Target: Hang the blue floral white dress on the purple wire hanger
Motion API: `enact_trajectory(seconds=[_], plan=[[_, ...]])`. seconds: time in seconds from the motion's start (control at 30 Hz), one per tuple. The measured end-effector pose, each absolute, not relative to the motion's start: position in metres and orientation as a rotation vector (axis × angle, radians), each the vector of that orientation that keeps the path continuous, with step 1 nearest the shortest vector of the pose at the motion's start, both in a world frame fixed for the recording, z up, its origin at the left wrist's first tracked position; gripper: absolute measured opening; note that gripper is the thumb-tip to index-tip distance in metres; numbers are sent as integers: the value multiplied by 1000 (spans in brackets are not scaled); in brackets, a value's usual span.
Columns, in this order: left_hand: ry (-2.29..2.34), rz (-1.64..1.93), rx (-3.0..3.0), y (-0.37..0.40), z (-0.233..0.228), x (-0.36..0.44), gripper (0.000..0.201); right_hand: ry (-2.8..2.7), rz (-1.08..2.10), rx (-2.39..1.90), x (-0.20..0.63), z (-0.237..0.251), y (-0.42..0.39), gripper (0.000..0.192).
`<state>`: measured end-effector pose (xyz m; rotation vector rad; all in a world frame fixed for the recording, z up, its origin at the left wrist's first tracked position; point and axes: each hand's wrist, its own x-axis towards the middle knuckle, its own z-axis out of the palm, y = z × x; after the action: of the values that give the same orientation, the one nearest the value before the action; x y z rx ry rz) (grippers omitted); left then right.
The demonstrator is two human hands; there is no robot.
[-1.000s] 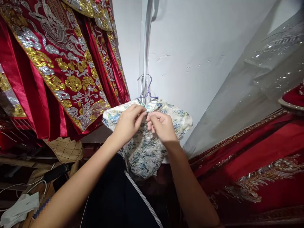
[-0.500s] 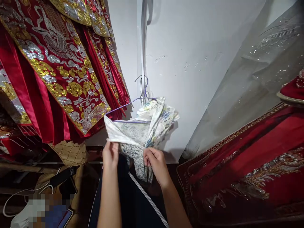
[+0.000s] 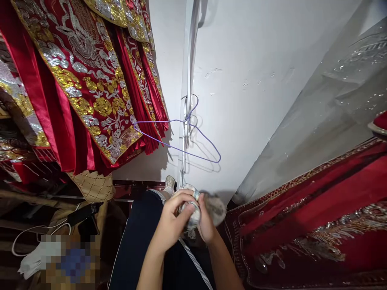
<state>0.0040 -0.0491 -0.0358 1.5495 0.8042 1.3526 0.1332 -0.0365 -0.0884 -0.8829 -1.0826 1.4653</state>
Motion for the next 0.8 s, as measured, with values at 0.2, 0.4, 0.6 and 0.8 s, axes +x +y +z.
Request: enact_trajectory(seconds=[0.2, 0.4, 0.6, 0.8], plan=[[953, 1258, 1973, -33, -13, -12, 19, -1277, 1621, -663, 141, -61, -41, 56], [813, 1004, 1782, -22, -47, -29, 52, -1748, 1272, -888, 168, -21, -25, 24], [1115, 857, 2079, -21, -43, -46, 23, -1660, 683, -954, 186, 10, 49, 62], [1311, 673, 2357, -8, -10, -63, 25, -1682, 723, -1019, 168, -11, 123, 38]])
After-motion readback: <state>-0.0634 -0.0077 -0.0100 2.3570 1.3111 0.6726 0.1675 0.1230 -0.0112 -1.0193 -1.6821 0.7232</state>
